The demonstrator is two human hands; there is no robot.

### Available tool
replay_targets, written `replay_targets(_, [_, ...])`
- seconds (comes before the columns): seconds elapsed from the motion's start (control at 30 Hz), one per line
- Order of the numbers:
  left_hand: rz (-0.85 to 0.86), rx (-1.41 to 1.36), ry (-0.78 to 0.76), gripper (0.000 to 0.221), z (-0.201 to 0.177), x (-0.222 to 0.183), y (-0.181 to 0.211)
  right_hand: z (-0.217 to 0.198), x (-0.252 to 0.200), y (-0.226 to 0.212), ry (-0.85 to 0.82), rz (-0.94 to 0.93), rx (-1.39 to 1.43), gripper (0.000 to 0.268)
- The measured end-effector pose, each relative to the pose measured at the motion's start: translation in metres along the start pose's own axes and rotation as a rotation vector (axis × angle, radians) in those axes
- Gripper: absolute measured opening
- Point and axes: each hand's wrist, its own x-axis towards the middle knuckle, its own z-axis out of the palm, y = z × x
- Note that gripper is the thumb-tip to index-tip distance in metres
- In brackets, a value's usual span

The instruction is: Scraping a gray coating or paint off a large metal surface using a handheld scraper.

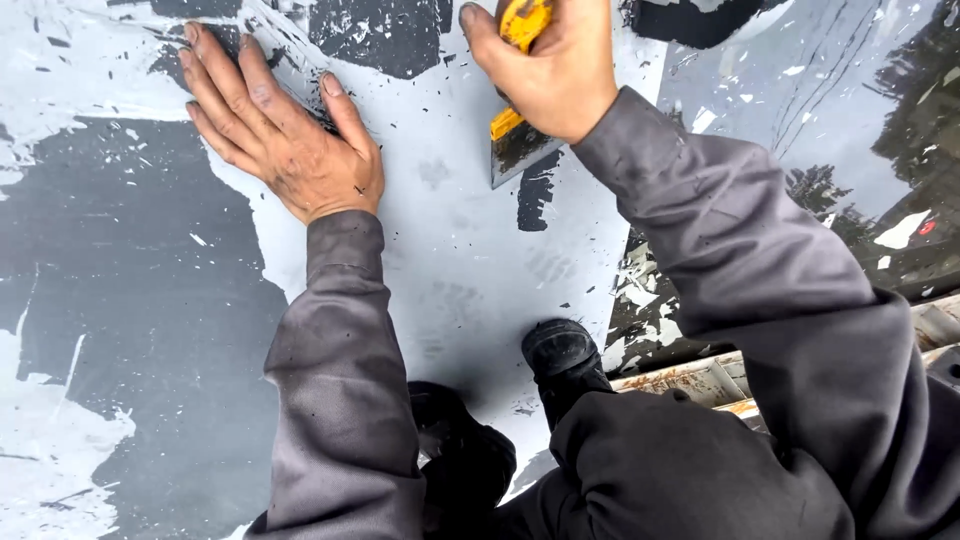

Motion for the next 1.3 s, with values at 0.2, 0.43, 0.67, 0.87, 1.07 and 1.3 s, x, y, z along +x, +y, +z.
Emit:
replay_targets(0.2, [-0.029, 0.139, -0.058, 0.066, 0.005, -0.002, -0.007, -0.006, -0.015, -0.002, -0.238, 0.087, 0.385, 0.021])
replay_targets(0.43, [-0.071, 0.008, -0.043, 0.059, 0.000, 0.009, 0.009, 0.013, 0.033, -0.060, -0.129, -0.047, 0.595, 0.029])
replay_targets(0.67, [-0.056, 0.044, -0.014, 0.064, 0.013, 0.009, 0.002, -0.013, 0.009, -0.022, -0.192, 0.064, 0.621, 0.009])
replay_targets(0.87, [-0.045, 0.117, -0.074, 0.066, 0.004, -0.004, -0.003, -0.012, -0.013, -0.010, -0.134, 0.167, 0.712, 0.012])
replay_targets(1.07, [-0.044, 0.102, -0.059, 0.065, 0.017, -0.002, -0.009, 0.021, -0.022, 0.013, -0.118, 0.167, 0.580, 0.017])
replay_targets(1.3, [-0.051, 0.124, -0.039, 0.065, 0.023, 0.008, -0.003, -0.023, 0.006, -0.007, -0.006, 0.255, 0.641, 0.021])
